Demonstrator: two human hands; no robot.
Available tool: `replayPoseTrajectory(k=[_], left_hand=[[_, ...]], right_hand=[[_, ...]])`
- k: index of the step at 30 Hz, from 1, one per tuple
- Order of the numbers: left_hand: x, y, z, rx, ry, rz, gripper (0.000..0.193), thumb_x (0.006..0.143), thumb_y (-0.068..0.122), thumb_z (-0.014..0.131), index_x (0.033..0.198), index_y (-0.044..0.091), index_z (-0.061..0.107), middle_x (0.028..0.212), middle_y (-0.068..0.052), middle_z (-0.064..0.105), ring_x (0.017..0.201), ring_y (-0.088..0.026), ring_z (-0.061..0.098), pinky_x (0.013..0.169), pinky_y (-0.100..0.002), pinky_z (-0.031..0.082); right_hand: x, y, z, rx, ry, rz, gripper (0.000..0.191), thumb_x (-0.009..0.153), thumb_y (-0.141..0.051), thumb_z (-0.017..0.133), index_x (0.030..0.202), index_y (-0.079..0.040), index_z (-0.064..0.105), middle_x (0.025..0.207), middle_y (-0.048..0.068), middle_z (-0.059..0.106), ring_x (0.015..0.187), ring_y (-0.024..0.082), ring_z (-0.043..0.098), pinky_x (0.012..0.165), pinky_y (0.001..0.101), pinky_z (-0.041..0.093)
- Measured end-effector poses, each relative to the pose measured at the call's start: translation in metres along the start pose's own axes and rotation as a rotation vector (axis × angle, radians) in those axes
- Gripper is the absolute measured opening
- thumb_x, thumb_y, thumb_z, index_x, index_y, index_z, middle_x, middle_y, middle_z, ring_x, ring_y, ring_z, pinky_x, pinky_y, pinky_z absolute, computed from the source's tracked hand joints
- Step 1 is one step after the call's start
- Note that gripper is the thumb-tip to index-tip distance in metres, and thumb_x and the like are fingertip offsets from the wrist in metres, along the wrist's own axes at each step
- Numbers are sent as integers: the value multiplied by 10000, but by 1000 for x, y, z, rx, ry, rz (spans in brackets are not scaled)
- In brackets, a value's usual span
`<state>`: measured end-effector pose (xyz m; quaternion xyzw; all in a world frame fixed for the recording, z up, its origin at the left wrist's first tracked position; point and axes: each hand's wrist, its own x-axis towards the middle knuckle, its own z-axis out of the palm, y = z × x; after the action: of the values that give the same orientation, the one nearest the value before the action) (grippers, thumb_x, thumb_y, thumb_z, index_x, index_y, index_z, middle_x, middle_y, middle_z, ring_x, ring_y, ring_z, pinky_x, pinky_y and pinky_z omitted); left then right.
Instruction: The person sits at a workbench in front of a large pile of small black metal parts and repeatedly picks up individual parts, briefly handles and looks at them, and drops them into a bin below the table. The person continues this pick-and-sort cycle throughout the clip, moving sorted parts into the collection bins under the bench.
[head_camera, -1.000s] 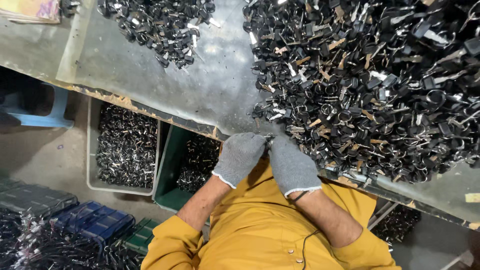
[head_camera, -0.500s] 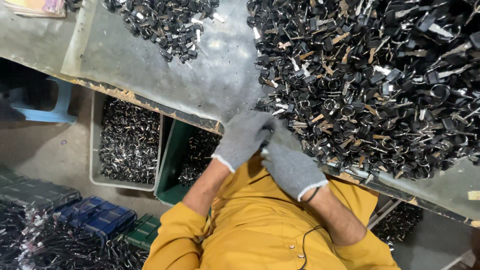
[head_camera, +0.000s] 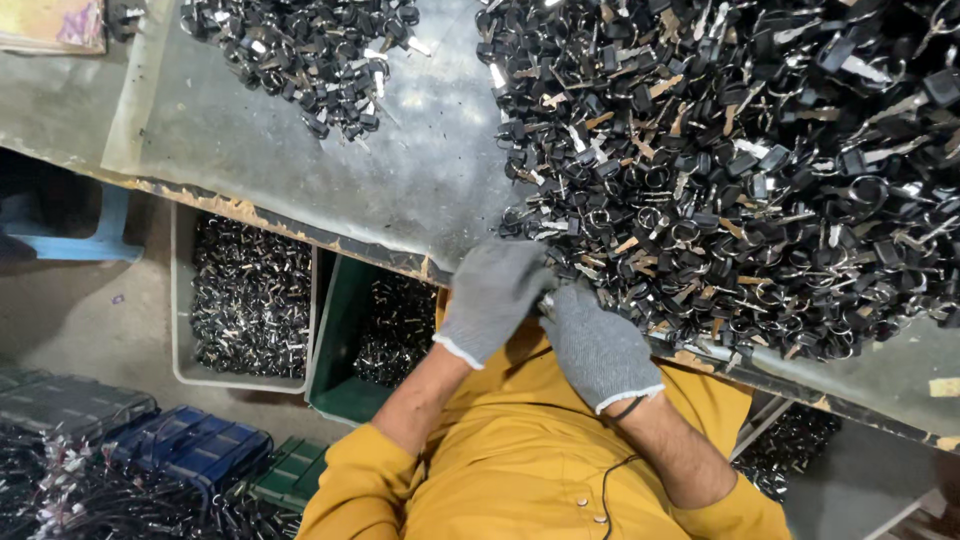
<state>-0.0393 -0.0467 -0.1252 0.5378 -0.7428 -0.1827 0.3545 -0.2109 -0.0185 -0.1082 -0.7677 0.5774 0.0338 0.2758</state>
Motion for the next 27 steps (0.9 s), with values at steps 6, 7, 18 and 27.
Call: replayPoseTrajectory(k=[6,7,18,27], left_hand=[[16,9,2,123,-276,-150,259,905,159,730,1124,61,634,973,-130,708,909,-328,696,810,-458,542],[12,9,-2,78,-259,-157,260,902,141,715,1151,100,652,990,-107,722,902,-306,707,801,-445,548],[-18,-8,-13,108,-113,-130,176,848,136,713,1016,119,665,916,-103,687,879,-336,698,755,-463,554],[-11,-20,-12,108,-232,-109,145,831,140,673,963,83,656,903,-139,681,835,-370,686,704,-493,535]], right_hand=[[7,5,1,26,31,34,320,954,-334,611,1145,-81,563,965,206,697,777,435,716,650,545,576],[6,4,1,15,-1,118,317,981,-355,602,1133,-80,562,953,207,698,786,433,716,661,544,577],[20,-6,0,103,64,-2,273,978,-361,615,1068,-103,598,947,184,708,788,429,706,649,541,570],[22,-9,-3,94,108,-81,242,950,-302,601,1051,-82,591,942,194,692,734,430,710,592,533,572]])
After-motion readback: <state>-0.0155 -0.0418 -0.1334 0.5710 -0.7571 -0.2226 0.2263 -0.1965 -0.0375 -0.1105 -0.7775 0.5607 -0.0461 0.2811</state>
